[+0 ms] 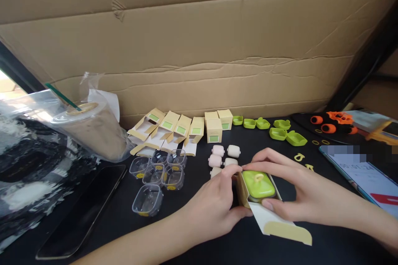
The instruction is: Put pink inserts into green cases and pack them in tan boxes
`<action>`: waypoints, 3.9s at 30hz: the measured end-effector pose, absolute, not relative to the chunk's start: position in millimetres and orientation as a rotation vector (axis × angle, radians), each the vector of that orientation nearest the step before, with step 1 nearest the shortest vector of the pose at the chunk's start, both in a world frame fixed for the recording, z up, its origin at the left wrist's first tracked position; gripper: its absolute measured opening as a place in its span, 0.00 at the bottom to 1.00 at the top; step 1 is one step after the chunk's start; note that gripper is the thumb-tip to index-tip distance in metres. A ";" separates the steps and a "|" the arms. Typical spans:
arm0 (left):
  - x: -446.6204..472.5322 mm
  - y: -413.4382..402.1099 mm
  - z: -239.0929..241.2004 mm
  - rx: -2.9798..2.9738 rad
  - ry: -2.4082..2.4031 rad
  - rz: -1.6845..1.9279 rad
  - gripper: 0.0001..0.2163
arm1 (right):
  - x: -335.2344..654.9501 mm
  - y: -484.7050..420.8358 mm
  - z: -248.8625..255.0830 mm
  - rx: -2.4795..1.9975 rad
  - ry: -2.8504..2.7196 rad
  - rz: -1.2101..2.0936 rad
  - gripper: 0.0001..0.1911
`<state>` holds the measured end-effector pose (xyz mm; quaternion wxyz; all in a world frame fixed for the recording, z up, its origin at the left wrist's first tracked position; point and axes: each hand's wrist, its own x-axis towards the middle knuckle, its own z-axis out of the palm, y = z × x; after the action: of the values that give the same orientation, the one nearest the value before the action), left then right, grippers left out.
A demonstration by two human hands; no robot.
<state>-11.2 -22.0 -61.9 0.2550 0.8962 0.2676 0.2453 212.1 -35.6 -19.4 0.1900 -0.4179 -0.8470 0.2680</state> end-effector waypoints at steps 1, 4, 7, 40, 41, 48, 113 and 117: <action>-11.3 -21.9 -62.2 2.440 0.726 0.663 0.28 | 211.5 -35.6 -19.6 -1.179 -2.354 0.774 0.23; -11.3 -21.7 -62.6 2.448 0.732 0.656 0.27 | 211.9 -34.7 -18.9 -1.199 -2.314 0.875 0.22; -11.2 -21.6 -62.3 2.450 0.725 0.668 0.27 | 213.9 -33.4 -16.9 -1.218 -2.332 0.960 0.21; -9.4 -19.5 -39.1 2.491 0.835 0.513 0.19 | 218.4 -34.5 -23.0 -1.045 -2.057 0.785 0.23; -9.3 -19.0 -38.5 2.497 0.819 0.538 0.19 | 216.7 -32.9 -24.8 -1.056 -2.077 0.739 0.18; -9.6 -20.2 -41.8 2.361 0.829 0.643 0.18 | 208.8 -29.7 -31.8 -1.063 -2.043 0.718 0.11; -9.9 -27.3 -54.3 2.726 1.037 0.949 0.24 | 252.6 25.1 0.3 -1.269 -2.208 0.370 0.25; -10.1 -30.5 -50.7 2.783 0.995 0.821 0.19 | 246.2 71.9 -4.4 -1.317 -2.170 0.402 0.26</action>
<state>-10.1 -30.5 -50.7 0.0372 0.9067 0.3242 0.2674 246.2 71.9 -4.4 0.2818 -0.4917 -0.8101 0.1500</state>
